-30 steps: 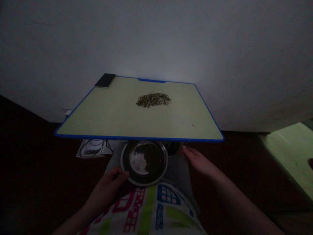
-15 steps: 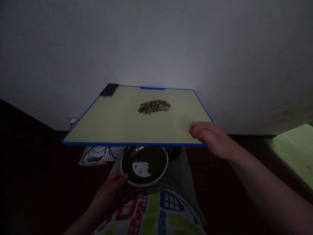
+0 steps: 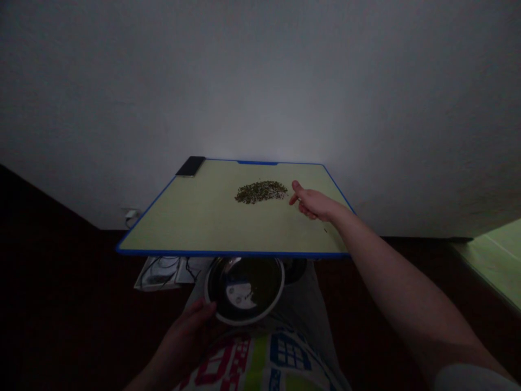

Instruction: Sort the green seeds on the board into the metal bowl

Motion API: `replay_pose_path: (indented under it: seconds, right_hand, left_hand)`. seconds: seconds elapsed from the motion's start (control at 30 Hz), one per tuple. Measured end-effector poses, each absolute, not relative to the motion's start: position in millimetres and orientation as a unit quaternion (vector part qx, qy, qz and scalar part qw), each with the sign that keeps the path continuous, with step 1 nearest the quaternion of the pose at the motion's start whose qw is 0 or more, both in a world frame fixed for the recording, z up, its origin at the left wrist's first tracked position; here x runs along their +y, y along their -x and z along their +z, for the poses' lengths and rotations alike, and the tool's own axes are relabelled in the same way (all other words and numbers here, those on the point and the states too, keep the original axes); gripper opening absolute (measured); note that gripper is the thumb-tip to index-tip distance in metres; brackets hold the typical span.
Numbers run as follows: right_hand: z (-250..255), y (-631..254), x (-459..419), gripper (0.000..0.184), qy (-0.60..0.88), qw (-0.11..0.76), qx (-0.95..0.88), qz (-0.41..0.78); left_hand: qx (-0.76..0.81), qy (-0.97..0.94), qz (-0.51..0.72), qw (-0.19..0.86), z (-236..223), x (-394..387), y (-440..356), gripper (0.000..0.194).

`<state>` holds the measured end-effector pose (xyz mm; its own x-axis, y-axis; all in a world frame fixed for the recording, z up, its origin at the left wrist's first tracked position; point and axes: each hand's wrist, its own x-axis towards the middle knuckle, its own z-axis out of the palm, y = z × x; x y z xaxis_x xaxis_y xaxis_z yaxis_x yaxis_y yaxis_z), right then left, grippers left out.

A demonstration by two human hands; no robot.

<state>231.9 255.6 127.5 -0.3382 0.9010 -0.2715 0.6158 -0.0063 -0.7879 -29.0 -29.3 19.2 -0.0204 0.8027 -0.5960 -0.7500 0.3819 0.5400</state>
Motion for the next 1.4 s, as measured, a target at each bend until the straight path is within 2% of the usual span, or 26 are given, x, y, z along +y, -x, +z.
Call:
replay_pose_path:
  seconds: [0.13,0.37,0.53,0.67,0.97,1.1,1.17,1.3,1.4]
  right_hand:
    - [120.6,-238.4,263.2,0.071,0.51,0.194,-0.657,0.519]
    - [118.2,-237.4,265.5,0.065,0.498,0.311,-0.564,0.581]
    - [116.7,-236.5,261.4,0.056,0.487,0.334,-0.534,0.604]
    - [112.8,-238.3,260.9,0.048,0.485,0.351,-0.532,0.598]
    - [102.2,-240.0,259.1,0.017,0.482,0.356,-0.54,0.591]
    - [100.0,-241.7,254.5,0.044,0.449,0.333,-0.546,0.624]
    - [100.1,-242.1,254.6,0.051,0.415,0.334,-0.556,0.638]
    - [100.4,-233.2,267.0,0.05,0.386,0.377,-0.57,0.619]
    - [97.2,-215.1,283.9,0.044,0.388,0.473,-0.541,0.577]
  left_hand:
    - [0.459,-0.009,0.554,0.694,16.7,-27.8,30.4,0.012]
    - [0.436,-0.062,0.561,0.701,0.9,-28.0,30.7,0.017]
    - [0.433,-0.072,0.576,0.689,-30.6,-26.4,38.4,0.021]
    - [0.427,-0.077,0.57,0.698,-42.5,-25.6,43.7,0.038]
    - [0.441,-0.062,0.574,0.687,-36.5,-28.3,40.1,0.029]
    - [0.458,-0.061,0.573,0.677,-28.9,-29.8,41.9,0.023]
    - [0.469,-0.06,0.568,0.673,-22.3,-30.7,43.4,0.024]
    - [0.49,-0.065,0.559,0.666,-4.5,-29.7,44.6,0.031]
    - [0.502,-0.068,0.553,0.661,7.9,-25.8,44.2,0.04]
